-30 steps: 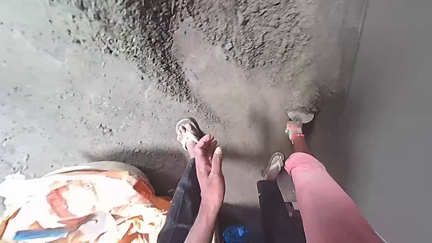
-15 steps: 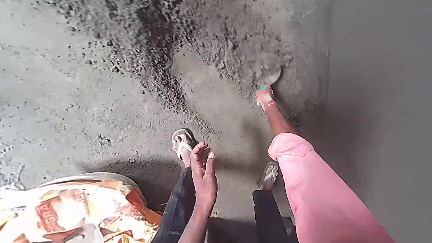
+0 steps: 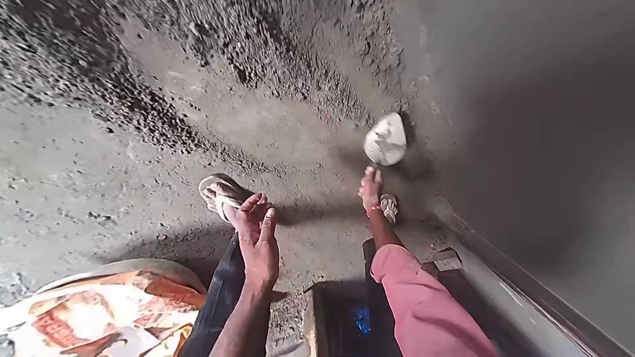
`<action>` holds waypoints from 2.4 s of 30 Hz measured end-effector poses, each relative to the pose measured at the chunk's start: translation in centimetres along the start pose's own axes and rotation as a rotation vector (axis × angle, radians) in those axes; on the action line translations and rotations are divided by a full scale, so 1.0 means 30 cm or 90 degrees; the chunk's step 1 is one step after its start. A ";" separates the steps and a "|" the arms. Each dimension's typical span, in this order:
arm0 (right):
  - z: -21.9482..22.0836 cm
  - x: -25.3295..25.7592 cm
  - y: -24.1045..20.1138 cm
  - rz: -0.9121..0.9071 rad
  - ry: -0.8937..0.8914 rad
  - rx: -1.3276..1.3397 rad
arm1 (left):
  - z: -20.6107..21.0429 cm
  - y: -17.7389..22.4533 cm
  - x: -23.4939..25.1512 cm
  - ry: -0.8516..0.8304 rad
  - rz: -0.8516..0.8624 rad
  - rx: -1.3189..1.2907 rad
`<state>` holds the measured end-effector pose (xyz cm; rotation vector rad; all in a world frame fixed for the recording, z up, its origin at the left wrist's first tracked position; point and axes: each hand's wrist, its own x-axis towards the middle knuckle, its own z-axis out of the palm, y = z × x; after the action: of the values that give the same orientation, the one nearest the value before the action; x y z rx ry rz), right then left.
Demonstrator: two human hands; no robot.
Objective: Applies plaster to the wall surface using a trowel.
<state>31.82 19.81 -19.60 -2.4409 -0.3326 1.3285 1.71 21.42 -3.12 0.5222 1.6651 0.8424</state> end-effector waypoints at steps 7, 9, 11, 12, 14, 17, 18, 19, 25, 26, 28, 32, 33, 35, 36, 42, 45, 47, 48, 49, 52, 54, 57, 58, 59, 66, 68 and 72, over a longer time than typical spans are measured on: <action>-0.397 0.106 0.585 0.241 0.111 0.310 | 0.030 0.017 -0.028 -0.024 -0.057 0.026; -0.383 0.135 0.558 0.229 0.058 0.315 | 0.022 0.028 -0.026 -0.027 -0.062 0.033; -0.318 0.172 0.426 0.177 -0.012 0.255 | 0.014 0.042 -0.013 -0.029 -0.059 0.025; -0.278 0.196 0.335 0.151 -0.049 0.205 | 0.013 0.052 -0.011 -0.024 -0.059 0.016; -0.133 0.238 0.120 0.086 -0.119 0.101 | 0.002 0.070 0.004 -0.007 -0.052 0.000; 0.174 0.210 -0.234 -0.005 -0.193 -0.059 | -0.015 0.079 0.023 0.033 -0.054 -0.029; 0.307 0.189 -0.355 -0.031 -0.195 -0.101 | -0.024 0.077 0.030 0.046 -0.054 -0.036; 0.440 0.163 -0.483 -0.065 -0.189 -0.148 | -0.033 0.076 0.037 0.057 -0.055 -0.045; 0.822 -0.085 -1.032 -0.396 -0.128 -0.412 | -0.074 0.067 0.043 0.081 -0.076 -0.044; 0.840 -0.117 -1.085 -0.444 -0.117 -0.453 | -0.071 0.063 0.057 0.084 -0.074 -0.043; 0.841 -0.154 -1.117 -0.479 -0.109 -0.529 | -0.052 0.069 0.058 0.077 -0.075 -0.039; 0.695 -0.063 -0.891 -0.363 -0.109 -0.355 | -0.009 0.087 0.065 0.055 -0.015 -0.029; 0.622 -0.016 -0.754 -0.325 -0.111 -0.268 | -0.004 0.083 0.058 0.054 -0.018 -0.026; 0.440 0.035 -0.469 -0.222 -0.116 -0.110 | -0.007 0.078 0.049 0.053 -0.039 -0.037; 0.336 0.040 -0.339 -0.157 -0.107 -0.055 | -0.007 0.079 0.049 0.052 -0.048 -0.047; 0.080 -0.007 0.194 0.097 -0.047 0.057 | -0.009 0.105 0.061 0.065 -0.086 -0.062; 0.315 -0.050 0.045 0.054 -0.164 0.033 | -0.042 0.128 0.074 0.076 -0.097 -0.094; 0.596 -0.060 -0.234 -0.010 -0.224 0.006 | -0.063 0.143 0.090 0.092 -0.085 -0.117; 0.746 -0.071 -0.390 -0.037 -0.234 -0.009 | -0.070 0.143 0.092 0.100 -0.082 -0.127; 0.884 -0.086 -0.536 -0.063 -0.237 -0.031 | -0.075 0.141 0.089 0.111 -0.083 -0.134; 1.134 -0.180 -0.874 -0.165 -0.180 -0.124 | -0.085 0.121 0.099 0.135 -0.076 -0.136; 1.136 -0.265 -0.966 -0.287 -0.129 -0.281 | -0.082 0.113 0.097 0.138 -0.082 -0.131; 1.101 -0.293 -0.994 -0.466 -0.131 -0.522 | -0.086 0.106 0.085 0.138 -0.079 -0.109; 1.086 -0.273 -0.991 -0.483 -0.145 -0.550 | -0.085 0.106 0.085 0.138 -0.076 -0.105; 1.062 -0.244 -0.980 -0.476 -0.154 -0.528 | -0.083 0.105 0.095 0.137 -0.068 -0.106; 0.421 -0.069 -0.319 -0.102 -0.020 -0.160 | -0.037 0.123 0.103 0.096 -0.050 -0.092; 0.216 -0.081 -0.141 0.042 0.073 -0.139 | -0.039 0.130 0.076 0.085 -0.078 -0.078; 0.136 0.026 -0.106 0.099 0.114 -0.074 | -0.025 0.126 0.099 0.108 -0.089 -0.090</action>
<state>28.67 23.74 -20.98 -2.7081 -0.1816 1.1674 -0.15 25.82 -2.08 0.2393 1.7585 0.9124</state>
